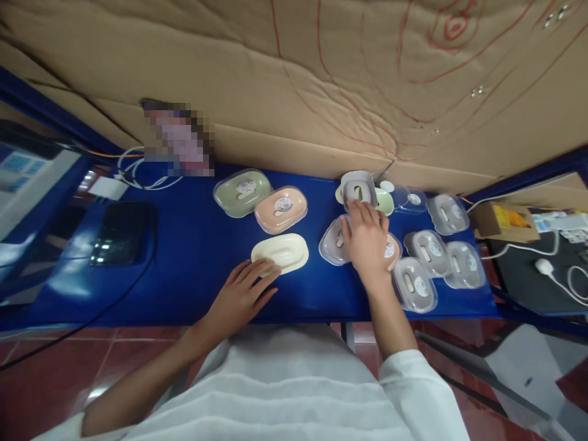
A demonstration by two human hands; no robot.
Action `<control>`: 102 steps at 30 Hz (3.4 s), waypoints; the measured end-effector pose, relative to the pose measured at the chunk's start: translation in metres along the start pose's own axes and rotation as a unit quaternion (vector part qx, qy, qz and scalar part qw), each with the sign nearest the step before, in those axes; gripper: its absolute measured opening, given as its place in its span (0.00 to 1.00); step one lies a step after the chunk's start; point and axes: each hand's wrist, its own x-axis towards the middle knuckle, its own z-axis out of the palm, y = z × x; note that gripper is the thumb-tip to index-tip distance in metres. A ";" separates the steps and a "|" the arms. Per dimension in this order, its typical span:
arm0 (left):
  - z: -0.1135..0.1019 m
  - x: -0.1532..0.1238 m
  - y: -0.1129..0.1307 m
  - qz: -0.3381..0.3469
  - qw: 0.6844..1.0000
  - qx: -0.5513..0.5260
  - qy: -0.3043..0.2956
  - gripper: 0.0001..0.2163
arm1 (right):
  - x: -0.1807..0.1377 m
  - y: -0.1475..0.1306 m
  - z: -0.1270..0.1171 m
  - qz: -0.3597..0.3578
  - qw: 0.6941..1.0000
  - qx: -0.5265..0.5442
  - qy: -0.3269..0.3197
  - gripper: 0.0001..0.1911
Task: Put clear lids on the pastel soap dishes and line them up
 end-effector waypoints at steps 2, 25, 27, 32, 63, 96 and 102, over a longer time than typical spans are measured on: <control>-0.002 -0.011 -0.006 0.000 1.000 -0.008 0.002 0.14 | 0.023 0.014 0.010 0.035 0.999 -0.012 0.007 0.21; -0.005 -0.035 -0.032 0.011 0.995 -0.082 0.049 0.28 | -0.102 -0.098 0.036 0.147 0.940 0.307 -0.016 0.24; -0.006 -0.037 -0.034 0.013 0.996 -0.072 0.051 0.24 | -0.101 -0.097 0.033 0.062 0.961 0.268 -0.036 0.27; -0.008 -0.042 -0.043 -0.012 0.995 -0.076 0.069 0.20 | -0.100 -0.084 0.029 -0.143 0.965 0.180 -0.127 0.39; -0.013 -0.034 -0.055 0.018 0.996 -0.080 0.024 0.17 | -0.032 -0.011 -0.033 -0.174 0.982 0.035 -0.061 0.23; 0.002 -0.023 -0.047 -0.049 0.989 -0.126 0.062 0.35 | -0.060 -0.083 0.028 -0.354 0.925 0.107 -0.089 0.26; 0.002 -0.020 -0.050 -0.067 0.985 -0.152 0.053 0.36 | -0.055 -0.077 0.031 -0.344 0.929 0.087 -0.103 0.23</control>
